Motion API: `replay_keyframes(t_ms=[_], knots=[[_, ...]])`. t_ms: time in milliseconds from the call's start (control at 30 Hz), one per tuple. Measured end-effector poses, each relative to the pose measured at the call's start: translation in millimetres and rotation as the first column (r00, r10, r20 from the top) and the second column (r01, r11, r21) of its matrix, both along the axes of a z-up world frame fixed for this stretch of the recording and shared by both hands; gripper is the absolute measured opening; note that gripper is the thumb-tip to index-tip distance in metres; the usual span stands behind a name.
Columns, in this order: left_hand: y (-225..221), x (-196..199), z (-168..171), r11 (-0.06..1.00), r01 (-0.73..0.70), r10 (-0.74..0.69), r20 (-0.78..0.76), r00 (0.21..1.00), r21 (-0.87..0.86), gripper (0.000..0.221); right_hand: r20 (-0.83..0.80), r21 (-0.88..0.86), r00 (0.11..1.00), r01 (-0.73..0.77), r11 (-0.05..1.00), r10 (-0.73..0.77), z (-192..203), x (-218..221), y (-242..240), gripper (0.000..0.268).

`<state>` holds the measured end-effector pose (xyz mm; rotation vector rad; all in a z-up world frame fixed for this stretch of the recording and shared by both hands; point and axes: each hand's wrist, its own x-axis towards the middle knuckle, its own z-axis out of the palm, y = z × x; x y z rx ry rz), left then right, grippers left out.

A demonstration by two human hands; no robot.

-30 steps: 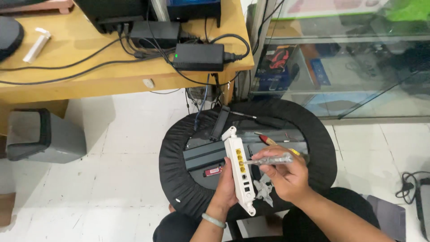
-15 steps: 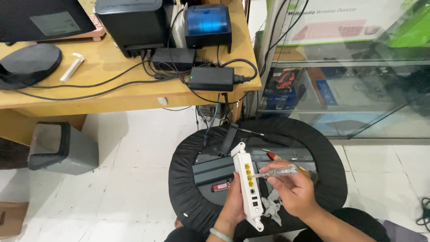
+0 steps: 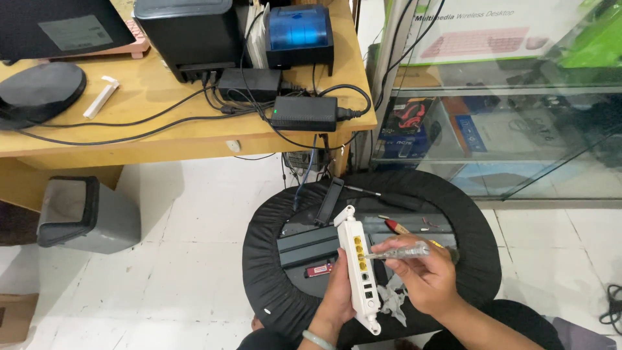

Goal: Disassembling a network router using scissors and a screwdriver to remove the outer casing

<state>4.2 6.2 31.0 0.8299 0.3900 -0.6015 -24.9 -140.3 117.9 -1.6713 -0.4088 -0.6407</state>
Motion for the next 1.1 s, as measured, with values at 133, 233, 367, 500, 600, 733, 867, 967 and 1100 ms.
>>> replay_keyframes(t_ms=[133, 233, 367, 500, 600, 733, 867, 967, 1100], knots=[[-2.9, -0.6, -19.6, 1.0, -0.001, 0.001, -0.041, 0.999, 0.009, 0.081, -0.031, 0.025, 1.0, -0.002, 1.0, 0.003, 2.1, -2.3, 0.9, 0.019], [-6.2, -2.4, -24.5, 0.998, -0.061, 0.061, -0.01, 0.998, 0.012, 0.071, 0.013, 0.006, 1.0, 0.002, 1.0, -0.002, -0.4, -3.0, -1.7, 0.021], [-4.1, -2.6, -15.3, 0.999, -0.036, 0.036, -0.022, 0.999, -0.01, 0.071, -0.02, 0.081, 1.0, -0.016, 0.997, 0.018, -7.8, -4.9, -5.5, 0.022], [-5.9, -2.2, -26.9, 0.998, -0.062, 0.064, -0.085, 0.994, 0.031, 0.07, -0.019, -0.023, 1.0, 0.003, 1.0, -0.004, 5.0, -2.1, -2.2, 0.02], [-4.2, -3.1, -23.7, 0.999, -0.032, 0.031, -0.054, 0.998, -0.018, 0.072, -0.033, -0.04, 0.999, 0.021, 0.999, -0.022, 7.8, -2.1, 1.3, 0.021], [-7.6, -0.6, -34.9, 0.998, -0.056, 0.056, -0.016, 0.998, 0.002, 0.073, -0.052, 0.062, 0.998, -0.044, 0.997, 0.047, -3.9, -2.9, 0.2, 0.021], [-3.0, 3.9, -14.7, 0.999, -0.045, 0.045, -0.135, 0.99, 0.001, 0.076, -0.107, 0.039, 0.994, 0.005, 0.999, -0.001, -0.4, -2.0, -0.1, 0.021], [-2.1, 10.0, -4.9, 0.999, -0.014, 0.021, -0.161, 0.987, 0.046, 0.078, -0.067, 0.083, 0.998, -0.012, 0.996, 0.018, -4.3, 2.4, -4.4, 0.022], [-4.0, 2.8, -12.7, 1.0, -0.014, 0.013, -0.113, 0.994, -0.013, 0.077, -0.023, 0.054, 0.998, 0.052, 0.997, -0.051, -5.8, -0.5, -1.3, 0.02]])
